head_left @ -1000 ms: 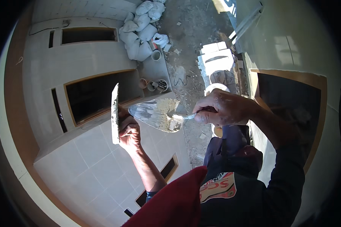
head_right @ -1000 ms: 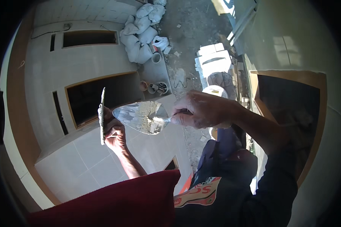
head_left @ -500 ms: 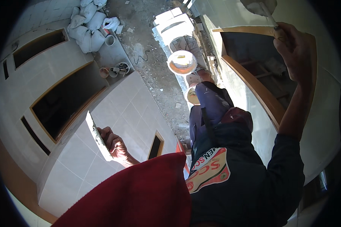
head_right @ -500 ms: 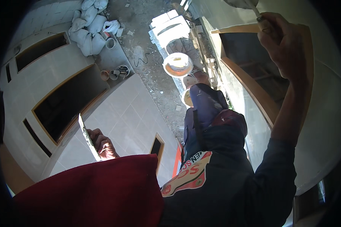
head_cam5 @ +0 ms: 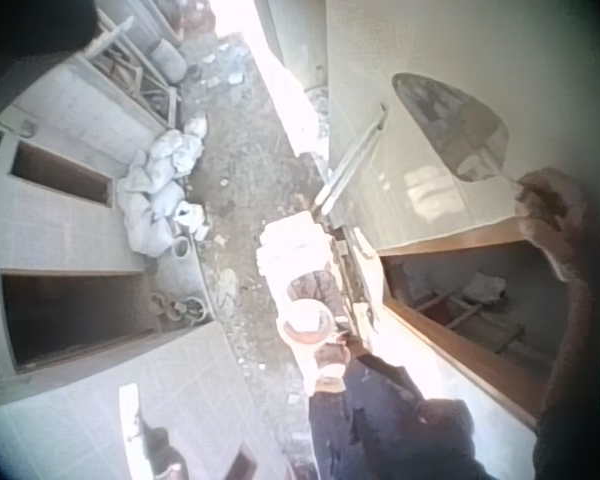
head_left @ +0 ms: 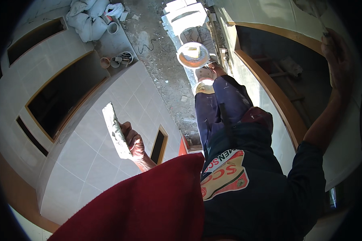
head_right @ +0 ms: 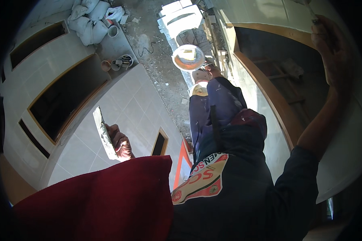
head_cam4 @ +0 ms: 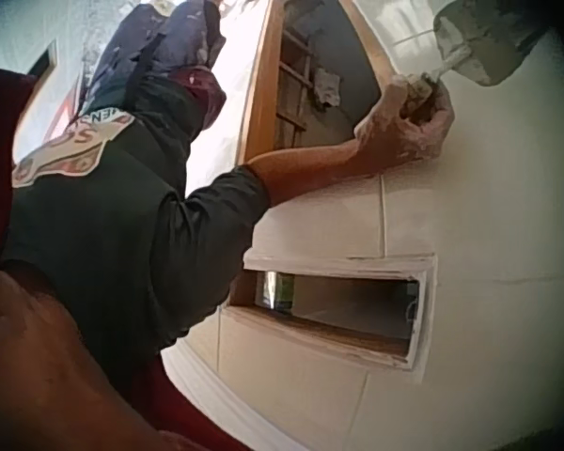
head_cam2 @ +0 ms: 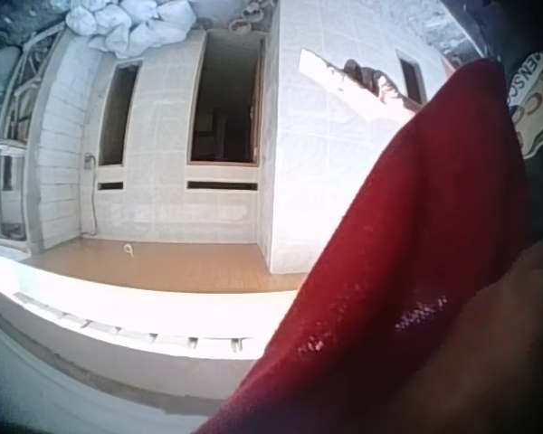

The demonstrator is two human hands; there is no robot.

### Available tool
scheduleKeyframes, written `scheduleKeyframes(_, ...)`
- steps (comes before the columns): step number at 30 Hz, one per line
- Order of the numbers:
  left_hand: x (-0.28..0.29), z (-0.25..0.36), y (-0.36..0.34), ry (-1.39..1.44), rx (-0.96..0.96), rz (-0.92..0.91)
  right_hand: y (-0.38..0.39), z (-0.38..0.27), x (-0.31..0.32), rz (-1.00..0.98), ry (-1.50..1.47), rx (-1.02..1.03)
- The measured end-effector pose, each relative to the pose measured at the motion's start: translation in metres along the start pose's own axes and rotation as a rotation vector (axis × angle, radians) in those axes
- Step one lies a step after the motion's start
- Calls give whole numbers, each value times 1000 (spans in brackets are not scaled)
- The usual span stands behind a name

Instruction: The person applies mortar to an overhead wall section using a trowel and a small board, scoops additional mortar from a bucket with the trowel, and smooths the mortar along the surface.

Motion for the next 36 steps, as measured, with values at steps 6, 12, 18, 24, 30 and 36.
scheduleKeyframes(6, 17, -12, 0, 40, 22, 40, -2, 2, -3, -44, -37, -29)
scheduleKeyframes(12, 34, -22, 11, 67, 20, 55, -7, 7, -6, -46, -48, -60)
scheduleKeyframes(18, 52, -31, 28, 76, 27, 105, -9, 3, -6, -46, -86, -33)
scheduleKeyframes(24, 65, -28, 40, 51, -31, 185, -9, 1, -12, -83, 6, -74)
scheduleKeyframes(30, 76, -24, 53, 57, -47, 195, -9, -2, -24, -132, 51, -53)
scheduleKeyframes(36, 105, -15, 78, 81, -55, 216, -15, -9, -42, -257, -19, -100)
Point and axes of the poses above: each hand's wrist, its own y-axis away from the middle knuckle, its own x-axis out of the back of the hand, z = x × y, the point moved 7 cm from there along -y, towards the middle knuckle, and after that the axes turned 14 degrees about -x, right-handed, at the moved point
